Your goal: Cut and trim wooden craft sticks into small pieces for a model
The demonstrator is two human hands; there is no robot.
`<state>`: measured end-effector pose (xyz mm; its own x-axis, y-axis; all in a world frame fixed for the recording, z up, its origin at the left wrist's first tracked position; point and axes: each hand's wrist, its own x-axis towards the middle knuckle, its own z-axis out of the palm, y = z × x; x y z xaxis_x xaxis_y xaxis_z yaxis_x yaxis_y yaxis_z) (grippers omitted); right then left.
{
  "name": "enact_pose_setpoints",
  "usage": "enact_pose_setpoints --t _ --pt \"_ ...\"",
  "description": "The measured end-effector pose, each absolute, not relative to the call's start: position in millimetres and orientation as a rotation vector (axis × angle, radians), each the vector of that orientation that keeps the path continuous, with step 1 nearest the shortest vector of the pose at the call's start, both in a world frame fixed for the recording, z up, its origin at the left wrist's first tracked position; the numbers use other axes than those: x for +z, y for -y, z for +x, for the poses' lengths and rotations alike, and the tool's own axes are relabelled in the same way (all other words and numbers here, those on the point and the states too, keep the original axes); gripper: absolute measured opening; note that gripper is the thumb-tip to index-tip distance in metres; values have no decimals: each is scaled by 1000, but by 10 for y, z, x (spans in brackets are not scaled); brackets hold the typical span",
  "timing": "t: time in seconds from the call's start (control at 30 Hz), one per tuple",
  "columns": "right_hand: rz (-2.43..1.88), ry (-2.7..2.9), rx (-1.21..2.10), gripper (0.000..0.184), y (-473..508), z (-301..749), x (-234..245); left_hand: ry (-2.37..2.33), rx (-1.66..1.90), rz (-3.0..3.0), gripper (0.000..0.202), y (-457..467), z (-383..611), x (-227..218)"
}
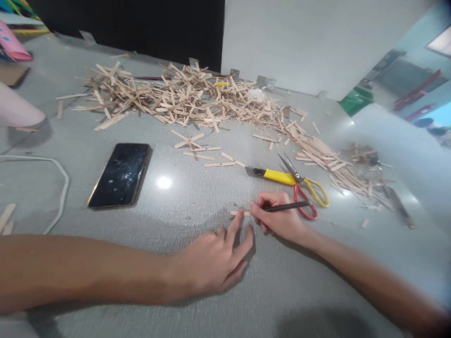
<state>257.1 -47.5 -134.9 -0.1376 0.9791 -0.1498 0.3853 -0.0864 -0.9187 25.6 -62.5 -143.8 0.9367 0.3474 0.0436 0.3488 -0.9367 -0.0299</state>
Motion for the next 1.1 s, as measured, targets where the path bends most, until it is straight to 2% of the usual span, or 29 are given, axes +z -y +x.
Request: enact_pose_setpoints --t 0.67,1.1 --pt "-1529 1576 1200 48 475 2563 -1350 552 -36 -3049 60 621 260 -1429" --pt "-1531 1638 1156 44 480 2551 -1291 557 -15 -3068 58 623 261 -1403"
